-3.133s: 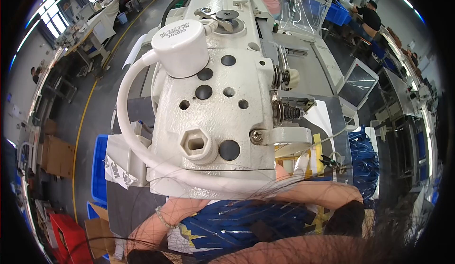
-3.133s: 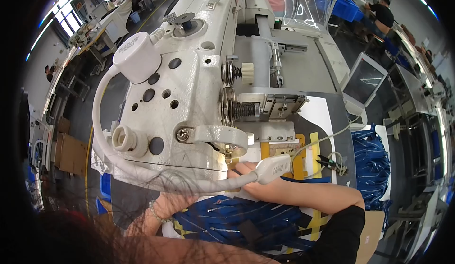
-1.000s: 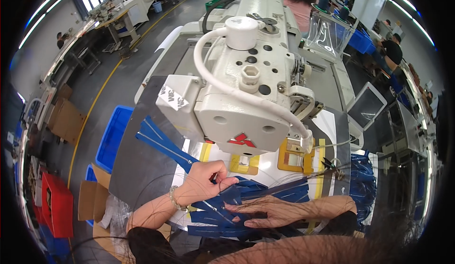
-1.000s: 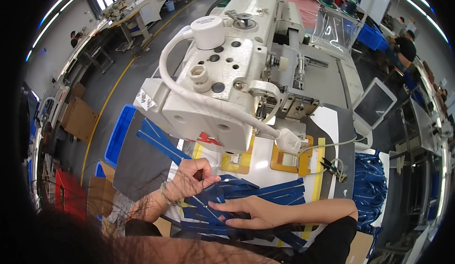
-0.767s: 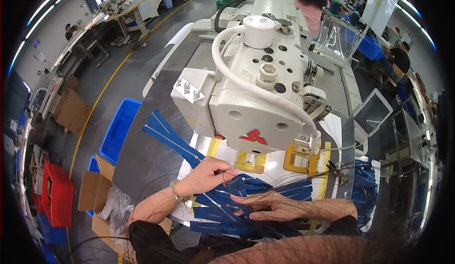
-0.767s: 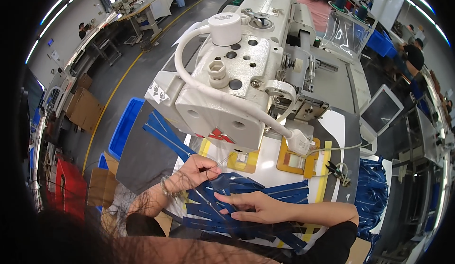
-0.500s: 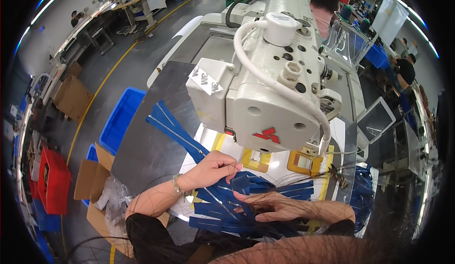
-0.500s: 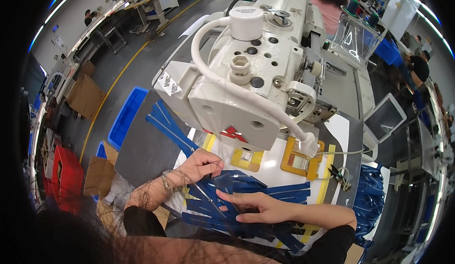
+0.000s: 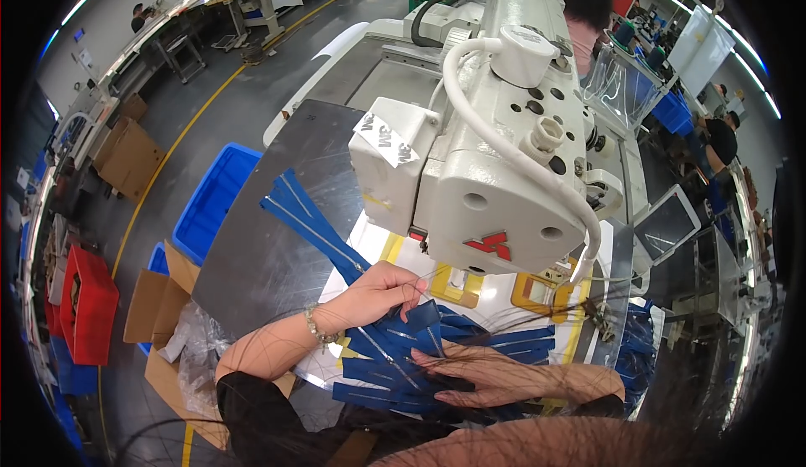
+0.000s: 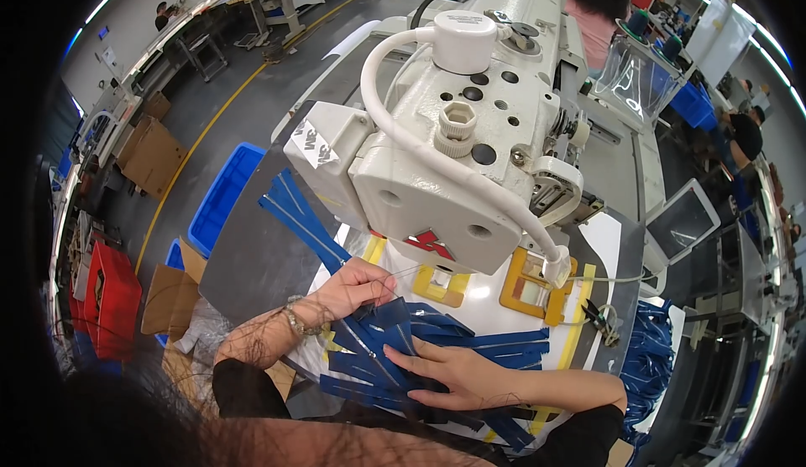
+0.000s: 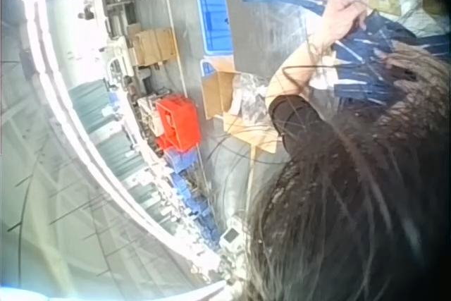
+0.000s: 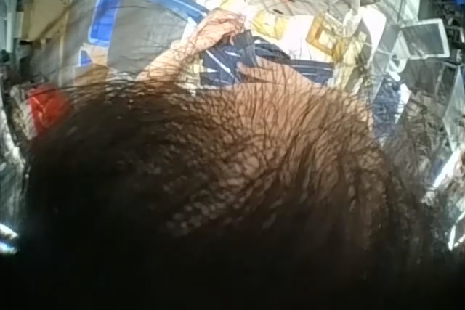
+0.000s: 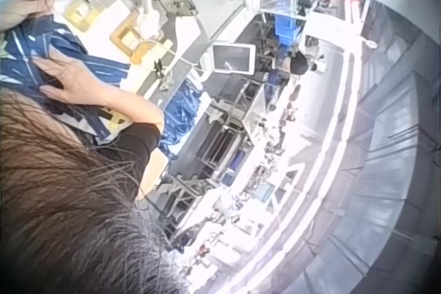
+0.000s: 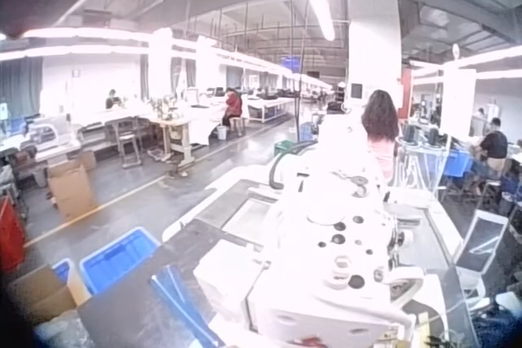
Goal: Sewing blue zippers onto matching blue fabric strips using an industrial sewing machine.
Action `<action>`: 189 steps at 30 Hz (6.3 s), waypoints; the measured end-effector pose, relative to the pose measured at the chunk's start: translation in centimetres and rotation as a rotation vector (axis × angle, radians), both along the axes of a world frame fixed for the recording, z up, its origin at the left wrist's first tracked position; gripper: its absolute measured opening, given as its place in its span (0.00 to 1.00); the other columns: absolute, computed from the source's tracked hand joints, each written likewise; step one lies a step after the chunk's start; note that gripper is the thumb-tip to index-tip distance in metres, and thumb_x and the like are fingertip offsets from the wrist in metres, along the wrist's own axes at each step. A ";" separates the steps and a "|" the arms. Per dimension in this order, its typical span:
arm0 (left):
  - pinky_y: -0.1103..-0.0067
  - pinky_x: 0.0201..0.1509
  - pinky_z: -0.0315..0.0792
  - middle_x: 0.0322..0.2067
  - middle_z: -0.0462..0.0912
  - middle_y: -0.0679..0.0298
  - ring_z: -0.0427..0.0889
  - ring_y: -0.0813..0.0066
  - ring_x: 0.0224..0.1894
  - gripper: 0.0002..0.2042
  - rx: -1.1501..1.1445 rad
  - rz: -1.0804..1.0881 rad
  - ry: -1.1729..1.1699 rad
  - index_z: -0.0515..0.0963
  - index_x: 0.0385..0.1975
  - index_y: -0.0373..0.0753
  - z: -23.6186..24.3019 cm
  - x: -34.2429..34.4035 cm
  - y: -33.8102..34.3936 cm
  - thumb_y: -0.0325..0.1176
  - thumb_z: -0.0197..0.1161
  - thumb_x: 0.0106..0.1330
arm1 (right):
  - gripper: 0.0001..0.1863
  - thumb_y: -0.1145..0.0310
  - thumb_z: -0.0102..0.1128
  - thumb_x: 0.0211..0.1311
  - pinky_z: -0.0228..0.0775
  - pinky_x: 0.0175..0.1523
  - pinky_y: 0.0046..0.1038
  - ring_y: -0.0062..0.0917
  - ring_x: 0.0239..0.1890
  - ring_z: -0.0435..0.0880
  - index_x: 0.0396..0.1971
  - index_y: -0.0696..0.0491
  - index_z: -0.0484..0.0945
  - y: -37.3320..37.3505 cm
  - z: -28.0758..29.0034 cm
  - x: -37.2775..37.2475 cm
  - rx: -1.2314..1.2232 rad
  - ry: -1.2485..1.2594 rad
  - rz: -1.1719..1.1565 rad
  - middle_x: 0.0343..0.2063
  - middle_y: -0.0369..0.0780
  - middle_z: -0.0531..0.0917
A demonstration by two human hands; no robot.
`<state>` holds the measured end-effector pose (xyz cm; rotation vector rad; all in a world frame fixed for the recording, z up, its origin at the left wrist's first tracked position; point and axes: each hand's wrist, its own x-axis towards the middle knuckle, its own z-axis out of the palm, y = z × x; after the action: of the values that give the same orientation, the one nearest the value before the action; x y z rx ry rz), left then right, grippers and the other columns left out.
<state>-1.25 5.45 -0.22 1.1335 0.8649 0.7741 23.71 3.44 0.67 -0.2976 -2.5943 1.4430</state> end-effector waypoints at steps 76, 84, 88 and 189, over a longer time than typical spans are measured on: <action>0.86 0.37 0.72 0.36 0.78 0.63 0.78 0.80 0.36 0.16 0.427 1.506 -0.097 0.71 0.52 0.34 -2.4 -25.1 1.3 0.30 0.58 0.66 | 0.19 0.71 0.55 0.52 0.56 0.25 0.16 0.14 0.18 0.65 0.47 0.56 0.77 -0.5 1.7 1.8 1.083 0.247 -0.064 0.52 0.45 0.77; 0.67 0.61 0.57 0.55 0.73 0.58 0.69 0.60 0.58 0.22 1.044 0.435 1.055 0.75 0.52 0.45 1.7 -11.2 -2.2 0.31 0.65 0.55 | 0.20 0.66 0.59 0.54 0.65 0.32 0.19 0.19 0.29 0.77 0.48 0.55 0.75 -2.6 0.8 4.7 0.875 0.088 -0.019 0.53 0.45 0.76; 0.64 0.65 0.53 0.59 0.70 0.63 0.62 0.63 0.64 0.18 0.978 -0.032 1.132 0.78 0.50 0.55 0.7 -7.0 -2.6 0.32 0.60 0.59 | 0.25 0.60 0.61 0.56 0.67 0.48 0.23 0.24 0.46 0.77 0.54 0.51 0.71 -4.7 0.2 4.7 0.789 0.044 0.027 0.57 0.43 0.72; 0.82 0.33 0.72 0.26 0.81 0.60 0.79 0.74 0.28 0.06 0.642 0.470 0.291 0.81 0.24 0.34 0.9 9.4 -14.0 0.22 0.72 0.49 | 0.08 0.77 0.63 0.57 0.72 0.39 0.17 0.17 0.32 0.81 0.37 0.64 0.79 -12.0 -2.1 1.6 -0.703 0.611 -0.890 0.30 0.39 0.83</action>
<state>8.12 -8.54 0.66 1.6613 1.1927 1.3594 25.35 -8.52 -1.46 -0.8003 -1.1512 1.6238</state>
